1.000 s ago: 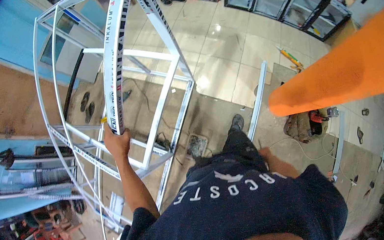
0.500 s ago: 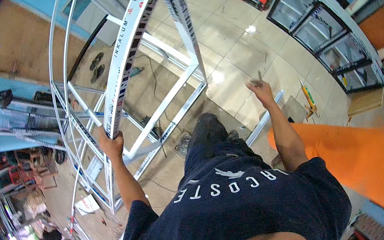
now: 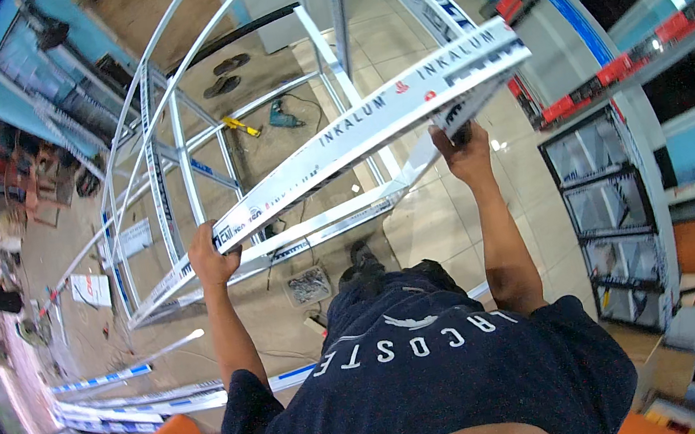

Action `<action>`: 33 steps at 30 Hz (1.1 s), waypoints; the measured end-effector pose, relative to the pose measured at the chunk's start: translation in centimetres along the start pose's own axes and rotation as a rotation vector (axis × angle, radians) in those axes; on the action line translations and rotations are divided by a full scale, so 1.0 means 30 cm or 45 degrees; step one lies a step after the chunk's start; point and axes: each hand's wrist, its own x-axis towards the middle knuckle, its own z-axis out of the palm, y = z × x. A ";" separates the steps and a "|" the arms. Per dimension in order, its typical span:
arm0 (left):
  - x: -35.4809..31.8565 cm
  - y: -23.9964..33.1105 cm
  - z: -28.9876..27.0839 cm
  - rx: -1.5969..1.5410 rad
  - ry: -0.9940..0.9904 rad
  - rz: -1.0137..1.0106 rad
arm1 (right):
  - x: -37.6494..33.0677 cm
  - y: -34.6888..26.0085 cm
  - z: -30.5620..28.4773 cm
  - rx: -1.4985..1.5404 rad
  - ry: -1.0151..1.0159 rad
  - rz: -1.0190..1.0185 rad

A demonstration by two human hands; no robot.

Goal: The person measures and marks aluminum profiles, then fits them into a partially assembled frame structure. They use a tape measure and marker to mark cut lines, and handle multiple profile pieces to assemble the frame.

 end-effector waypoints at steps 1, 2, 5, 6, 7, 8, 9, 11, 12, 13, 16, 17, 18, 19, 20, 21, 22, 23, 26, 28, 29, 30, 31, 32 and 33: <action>-0.006 0.008 -0.001 -0.006 -0.004 -0.025 | -0.001 0.010 -0.016 -0.332 -0.044 -0.019; -0.011 0.012 0.003 0.009 0.009 -0.040 | -0.010 0.025 -0.012 -0.311 -0.067 -0.134; -0.007 0.018 0.004 0.043 0.117 0.003 | -0.006 0.033 -0.018 -0.180 -0.072 -0.167; -0.005 0.025 0.006 0.052 0.158 0.001 | 0.002 0.034 -0.016 -0.187 -0.067 -0.140; -0.012 0.040 0.004 0.045 0.165 0.005 | 0.001 0.034 -0.016 -0.171 -0.075 -0.135; -0.014 0.066 0.005 0.067 0.188 -0.075 | 0.001 0.034 -0.018 -0.155 -0.087 -0.128; -0.006 0.095 0.006 0.082 0.221 -0.115 | 0.005 0.038 -0.013 -0.222 -0.069 -0.259; 0.007 0.180 -0.014 0.037 0.314 -0.139 | 0.007 0.037 -0.025 -0.388 -0.148 -0.248; 0.014 0.251 -0.005 -0.015 0.381 -0.126 | 0.015 0.032 -0.039 -0.448 -0.159 -0.200; 0.028 0.323 0.005 -0.012 0.375 -0.118 | 0.019 0.030 -0.052 -0.361 -0.207 -0.271; 0.102 0.514 0.057 -0.016 0.420 -0.152 | 0.068 0.001 -0.129 -0.221 -0.551 -0.234; 0.127 0.552 0.070 0.022 0.469 -0.164 | 0.082 -0.007 -0.149 -0.043 -0.594 -0.112; 0.147 0.577 0.083 0.047 0.510 -0.186 | 0.095 -0.013 -0.163 0.190 -0.618 -0.027; 0.167 0.582 0.087 0.068 0.664 -0.161 | 0.099 -0.013 -0.165 0.103 -0.496 0.146; 0.178 0.579 0.087 0.095 0.718 -0.141 | 0.103 -0.012 -0.160 0.018 -0.577 -0.061; 0.183 0.578 0.092 0.111 0.755 -0.116 | 0.100 -0.007 -0.146 -0.087 -0.509 -0.169; 0.179 0.573 0.093 0.112 0.823 -0.056 | 0.089 -0.001 -0.128 -0.239 -0.427 -0.157; 0.174 0.573 0.097 0.119 0.813 -0.062 | 0.083 -0.002 -0.122 -0.131 -0.403 -0.233; 0.155 0.569 0.094 0.140 0.713 -0.121 | 0.072 -0.011 -0.106 0.044 -0.442 -0.179; 0.151 0.577 0.093 0.121 0.731 -0.111 | 0.071 -0.026 -0.113 0.121 -0.486 -0.173; 0.150 0.585 0.097 0.127 0.728 -0.145 | 0.079 -0.033 -0.118 0.023 -0.576 -0.308; 0.154 0.590 0.100 0.132 0.750 -0.153 | 0.078 -0.038 -0.126 0.009 -0.575 -0.243; 0.154 0.595 0.102 0.114 0.725 -0.192 | 0.081 -0.038 -0.123 0.040 -0.558 -0.221; 0.159 0.596 0.101 0.117 0.736 -0.183 | 0.084 -0.039 -0.125 0.057 -0.560 -0.198; 0.157 0.600 0.100 0.120 0.742 -0.182 | 0.086 -0.036 -0.122 0.107 -0.579 -0.229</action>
